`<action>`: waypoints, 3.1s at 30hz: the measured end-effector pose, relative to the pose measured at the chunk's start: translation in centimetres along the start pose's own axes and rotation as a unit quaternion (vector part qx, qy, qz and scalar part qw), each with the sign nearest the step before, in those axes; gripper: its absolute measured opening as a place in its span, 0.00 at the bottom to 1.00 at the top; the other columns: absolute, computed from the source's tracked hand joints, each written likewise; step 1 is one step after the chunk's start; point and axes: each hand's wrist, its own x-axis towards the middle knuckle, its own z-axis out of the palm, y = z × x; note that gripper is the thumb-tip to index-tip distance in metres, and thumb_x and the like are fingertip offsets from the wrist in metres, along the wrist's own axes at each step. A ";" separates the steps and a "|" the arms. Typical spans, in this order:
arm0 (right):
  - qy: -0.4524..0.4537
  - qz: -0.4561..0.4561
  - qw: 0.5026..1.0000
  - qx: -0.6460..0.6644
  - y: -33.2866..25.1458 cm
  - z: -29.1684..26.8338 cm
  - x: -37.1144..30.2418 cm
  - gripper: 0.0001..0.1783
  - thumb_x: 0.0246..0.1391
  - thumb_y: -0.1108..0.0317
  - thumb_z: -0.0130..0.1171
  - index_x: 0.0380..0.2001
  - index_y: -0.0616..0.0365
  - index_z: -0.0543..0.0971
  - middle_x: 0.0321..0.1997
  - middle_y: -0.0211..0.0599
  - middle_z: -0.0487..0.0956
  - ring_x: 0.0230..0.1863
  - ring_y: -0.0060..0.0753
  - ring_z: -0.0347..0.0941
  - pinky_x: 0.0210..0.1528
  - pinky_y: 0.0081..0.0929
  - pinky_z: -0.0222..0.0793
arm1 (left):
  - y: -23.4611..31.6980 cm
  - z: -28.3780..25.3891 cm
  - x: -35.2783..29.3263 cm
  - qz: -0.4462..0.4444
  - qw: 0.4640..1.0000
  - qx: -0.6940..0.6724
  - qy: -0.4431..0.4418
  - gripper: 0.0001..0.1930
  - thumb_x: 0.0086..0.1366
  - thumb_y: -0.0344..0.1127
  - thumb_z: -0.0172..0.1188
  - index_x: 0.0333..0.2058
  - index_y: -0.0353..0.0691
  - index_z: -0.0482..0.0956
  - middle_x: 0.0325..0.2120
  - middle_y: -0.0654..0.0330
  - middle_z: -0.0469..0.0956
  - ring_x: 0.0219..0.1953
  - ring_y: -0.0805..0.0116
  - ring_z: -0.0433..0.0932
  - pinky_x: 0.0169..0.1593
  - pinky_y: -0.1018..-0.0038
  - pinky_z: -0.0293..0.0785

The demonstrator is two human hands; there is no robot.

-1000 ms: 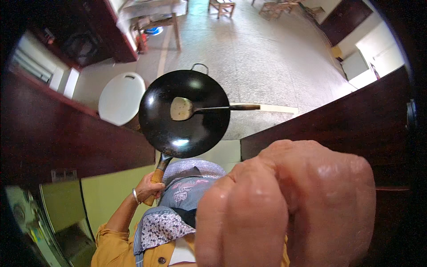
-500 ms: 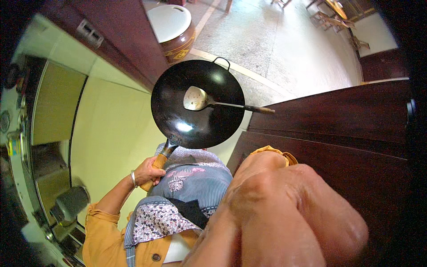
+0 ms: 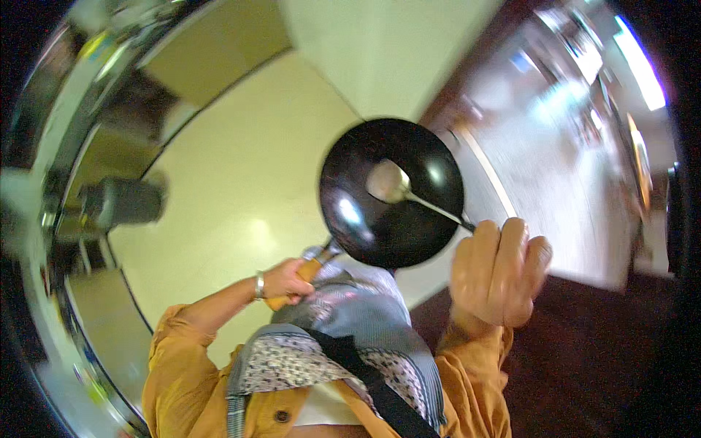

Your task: The person wipes a range hood with a tissue, then carries a wok and a spatula to the sink. They wash the spatula and the wok using a scrubber and water, rinsing both items thoroughly before placing them aside.

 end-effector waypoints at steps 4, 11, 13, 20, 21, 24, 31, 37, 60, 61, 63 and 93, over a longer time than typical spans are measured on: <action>0.239 0.134 0.949 -0.153 -4.8 -5.1 -5.9 0.02 0.54 0.71 0.44 0.28 0.56 0.66 0.25 0.31 0.62 0.25 0.26 0.56 0.27 0.23 0.52 | -1.1 9.1 1.0 0.071 0.993 -0.068 0.059 0.16 0.51 0.28 0.58 0.37 0.33 0.64 0.15 0.62 0.70 0.13 0.76 0.69 0.15 0.79 0.66; 0.366 0.296 0.866 -0.168 -12.0 -14.5 -13.5 0.03 0.52 0.72 0.48 0.29 0.59 0.69 0.26 0.35 0.68 0.26 0.25 0.62 0.28 0.22 0.58 | -4.5 20.2 3.8 0.155 0.955 -0.207 0.144 0.16 0.52 0.29 0.58 0.38 0.33 0.63 0.16 0.62 0.69 0.13 0.76 0.69 0.16 0.79 0.68; 0.377 0.313 0.855 -0.170 -13.6 -17.0 -14.4 0.04 0.52 0.71 0.49 0.31 0.59 0.69 0.27 0.32 0.69 0.28 0.23 0.63 0.29 0.21 0.58 | -4.0 23.1 5.0 0.157 0.947 -0.210 0.188 0.16 0.53 0.29 0.57 0.38 0.34 0.63 0.17 0.62 0.69 0.13 0.76 0.69 0.15 0.79 0.68; 0.418 0.361 0.814 -0.180 -17.2 -26.9 -15.5 0.18 0.52 0.69 0.52 0.45 0.63 0.66 0.36 0.32 0.68 0.34 0.25 0.63 0.36 0.26 0.64 | -0.6 32.0 5.1 0.179 0.902 -0.219 0.325 0.11 0.52 0.27 0.58 0.31 0.36 0.64 0.16 0.63 0.68 0.11 0.76 0.68 0.14 0.79 0.66; 0.399 0.385 0.818 -0.154 -16.8 -28.4 -16.0 0.21 0.52 0.69 0.53 0.48 0.63 0.65 0.37 0.33 0.68 0.34 0.25 0.63 0.38 0.28 0.65 | -0.5 33.6 6.2 0.187 0.891 -0.234 0.340 0.11 0.52 0.28 0.58 0.30 0.36 0.63 0.16 0.64 0.68 0.11 0.76 0.68 0.14 0.79 0.66; 0.308 0.418 0.844 -0.135 -15.8 -31.9 -15.0 0.24 0.53 0.67 0.52 0.51 0.63 0.62 0.34 0.31 0.67 0.33 0.24 0.63 0.38 0.27 0.65 | 0.9 37.2 7.8 0.184 0.871 -0.264 0.371 0.12 0.50 0.28 0.58 0.30 0.37 0.63 0.15 0.64 0.66 0.11 0.75 0.68 0.14 0.79 0.65; 0.127 0.442 0.886 -0.060 -13.2 -31.9 -8.9 0.21 0.51 0.66 0.54 0.49 0.56 0.63 0.25 0.26 0.64 0.25 0.17 0.58 0.26 0.18 0.58 | 2.7 42.4 8.9 0.192 0.842 -0.290 0.413 0.15 0.50 0.28 0.58 0.35 0.34 0.63 0.15 0.64 0.67 0.11 0.76 0.68 0.14 0.81 0.66; 0.071 0.424 0.897 -0.101 -13.6 -32.0 -9.7 0.17 0.51 0.65 0.55 0.45 0.55 0.68 0.17 0.23 0.63 0.13 0.17 0.55 0.15 0.15 0.54 | 2.8 42.4 9.0 0.214 0.841 -0.313 0.386 0.12 0.51 0.28 0.57 0.32 0.36 0.62 0.14 0.65 0.66 0.11 0.76 0.69 0.14 0.81 0.66; 0.172 0.377 0.895 -0.162 -15.7 -24.8 -15.9 0.20 0.54 0.61 0.49 0.40 0.71 0.71 0.20 0.46 0.74 0.17 0.29 0.71 0.18 0.21 0.69 | 13.1 32.2 2.0 0.042 0.916 -0.100 0.385 0.09 0.51 0.32 0.58 0.22 0.35 0.68 0.16 0.62 0.69 0.13 0.75 0.70 0.16 0.80 0.67; 0.169 0.377 0.898 -0.149 -14.9 -25.1 -16.2 0.21 0.54 0.61 0.49 0.40 0.71 0.70 0.20 0.46 0.74 0.17 0.29 0.71 0.17 0.22 0.69 | 13.4 31.7 2.1 0.024 0.913 -0.110 0.391 0.09 0.51 0.32 0.58 0.22 0.35 0.67 0.16 0.61 0.69 0.13 0.75 0.69 0.17 0.80 0.67; 0.169 0.387 0.895 -0.145 -13.9 -24.9 -15.7 0.20 0.53 0.61 0.48 0.38 0.72 0.70 0.20 0.46 0.74 0.16 0.30 0.71 0.17 0.22 0.69 | 14.1 29.3 1.6 0.004 0.925 -0.119 0.360 0.09 0.53 0.34 0.57 0.23 0.36 0.68 0.16 0.61 0.68 0.14 0.75 0.68 0.18 0.79 0.67; 0.391 0.398 0.788 -0.260 0.8 -24.0 -14.6 0.15 0.52 0.65 0.52 0.40 0.64 0.73 0.19 0.38 0.75 0.18 0.24 0.71 0.19 0.20 0.68 | 17.5 -0.9 2.2 -0.095 0.984 0.045 0.144 0.13 0.49 0.34 0.60 0.30 0.36 0.66 0.16 0.63 0.67 0.12 0.74 0.67 0.17 0.78 0.65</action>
